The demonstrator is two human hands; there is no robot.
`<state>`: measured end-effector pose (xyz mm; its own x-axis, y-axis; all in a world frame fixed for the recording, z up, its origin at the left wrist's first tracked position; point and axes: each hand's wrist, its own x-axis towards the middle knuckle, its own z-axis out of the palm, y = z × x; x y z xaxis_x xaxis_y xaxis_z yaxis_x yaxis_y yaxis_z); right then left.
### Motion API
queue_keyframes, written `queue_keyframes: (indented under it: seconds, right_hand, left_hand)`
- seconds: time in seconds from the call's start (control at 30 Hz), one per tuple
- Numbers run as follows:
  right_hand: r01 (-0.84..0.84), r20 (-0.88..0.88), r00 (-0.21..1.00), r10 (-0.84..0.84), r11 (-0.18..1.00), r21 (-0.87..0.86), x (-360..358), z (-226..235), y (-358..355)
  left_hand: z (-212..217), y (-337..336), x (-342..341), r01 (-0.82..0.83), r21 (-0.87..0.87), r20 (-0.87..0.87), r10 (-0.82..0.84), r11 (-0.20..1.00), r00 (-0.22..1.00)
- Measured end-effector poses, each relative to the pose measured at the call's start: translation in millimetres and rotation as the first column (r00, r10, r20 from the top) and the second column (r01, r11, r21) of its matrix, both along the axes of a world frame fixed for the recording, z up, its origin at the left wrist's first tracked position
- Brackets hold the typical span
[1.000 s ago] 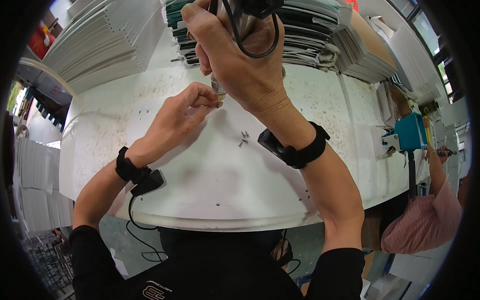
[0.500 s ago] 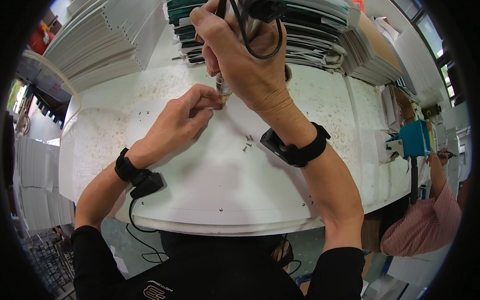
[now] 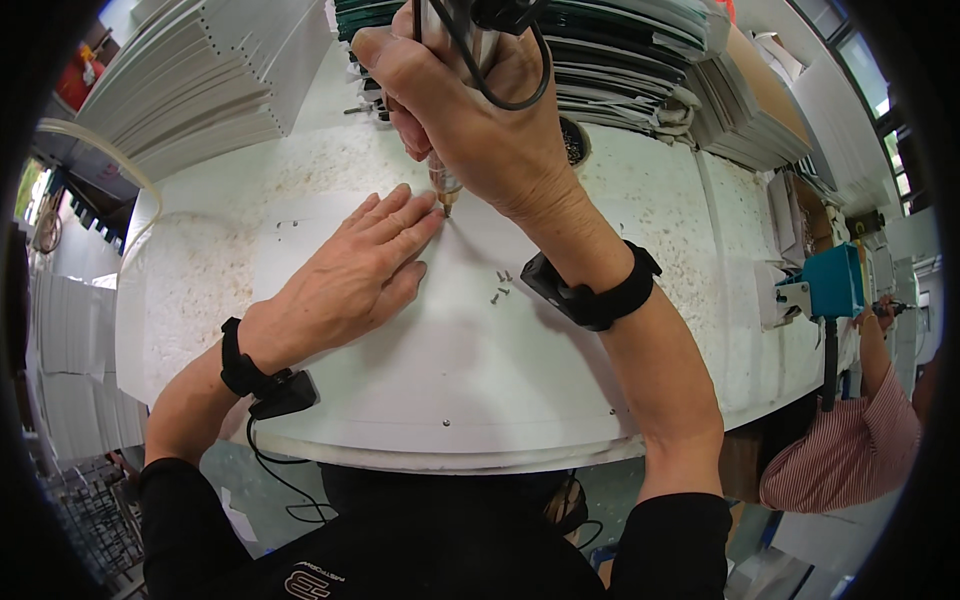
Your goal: The person cleans a white panel with a blue squeegee, then stacks several white panels on the table. They use a pneumatic screwdriver to drive screws into the stacked panels, securing them together. The person then lifts the assembled unit and places it on a nearby stack.
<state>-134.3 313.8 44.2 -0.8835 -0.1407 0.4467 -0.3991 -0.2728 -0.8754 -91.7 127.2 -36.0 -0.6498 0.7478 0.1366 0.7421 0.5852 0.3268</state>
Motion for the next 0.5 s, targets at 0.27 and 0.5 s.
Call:
queue_keyframes:
  seconds: [0.27,0.5]
  right_hand:
    - [0.078,-0.254,0.967,-0.036,0.984,0.157,-3,-13,-1]
    - [-0.069,-0.100,0.991,0.088,0.982,0.176,4,6,-3]
  left_hand:
    - [0,-1,-1,-0.009,0.035,0.025,0.008,0.999,1.000]
    - [-5,-2,1,-0.019,0.048,-0.030,0.021,0.999,0.999]
